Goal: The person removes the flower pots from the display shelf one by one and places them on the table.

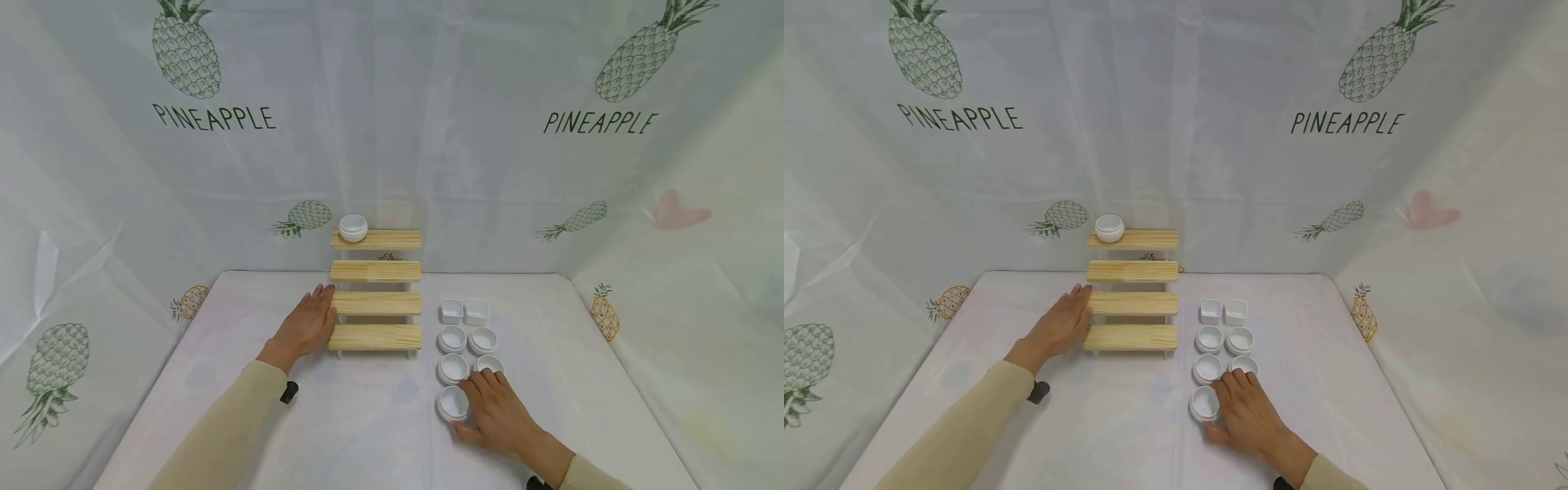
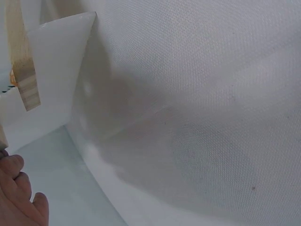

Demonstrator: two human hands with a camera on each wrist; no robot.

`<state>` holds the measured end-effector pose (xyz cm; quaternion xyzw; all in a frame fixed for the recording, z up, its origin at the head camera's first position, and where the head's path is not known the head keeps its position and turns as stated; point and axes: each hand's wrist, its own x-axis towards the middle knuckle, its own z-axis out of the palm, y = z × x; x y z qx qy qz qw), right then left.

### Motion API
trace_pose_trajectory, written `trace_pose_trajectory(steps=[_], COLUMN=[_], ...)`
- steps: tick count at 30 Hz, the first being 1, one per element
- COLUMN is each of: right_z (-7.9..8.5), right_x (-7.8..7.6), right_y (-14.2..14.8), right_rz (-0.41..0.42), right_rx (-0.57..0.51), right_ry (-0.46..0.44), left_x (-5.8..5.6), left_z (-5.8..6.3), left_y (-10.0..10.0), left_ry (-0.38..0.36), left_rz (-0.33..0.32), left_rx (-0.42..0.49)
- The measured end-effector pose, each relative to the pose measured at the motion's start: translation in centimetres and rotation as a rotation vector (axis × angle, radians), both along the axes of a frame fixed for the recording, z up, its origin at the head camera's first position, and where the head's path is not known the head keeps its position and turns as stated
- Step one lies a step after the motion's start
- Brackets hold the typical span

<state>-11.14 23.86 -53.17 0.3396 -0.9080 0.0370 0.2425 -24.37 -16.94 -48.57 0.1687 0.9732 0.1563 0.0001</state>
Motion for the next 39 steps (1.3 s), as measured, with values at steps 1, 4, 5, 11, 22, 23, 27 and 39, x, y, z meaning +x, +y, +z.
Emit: trace_pose_trajectory(steps=[1,4,5,11,22,23,27,39], right_z=[-0.1,-0.3,-0.3,-0.7,-0.8,-0.8,-0.5,2.4], right_x=[-0.1,-0.2,-0.2,-0.3,-0.2,-0.2,-0.1,-2.0], right_y=[0.0,0.1,0.1,0.3,0.3,0.3,0.2,-0.8], right_rz=[0.0,0.004,0.004,0.002,-0.003,-0.001,-0.005,0.056], right_rx=[-0.001,-0.001,0.0,-0.003,-0.012,-0.013,-0.012,-0.089], right_ry=[-0.001,-0.006,-0.01,-0.025,-0.062,-0.056,-0.052,0.039], left_x=[0.0,0.1,0.1,0.1,0.3,0.3,0.3,0.3], left_z=[0.0,0.0,0.1,0.1,0.2,0.2,0.2,0.4], left_y=[0.0,0.0,0.0,-0.1,-0.3,-0.3,-0.3,-0.1], left_ry=[-0.001,-0.004,-0.005,-0.008,-0.007,-0.006,0.0,0.011], left_rz=[0.002,0.002,0.002,0.004,0.001,0.0,0.002,-0.003], left_rx=[0.0,0.006,0.008,0.004,0.013,0.013,0.008,-0.007])
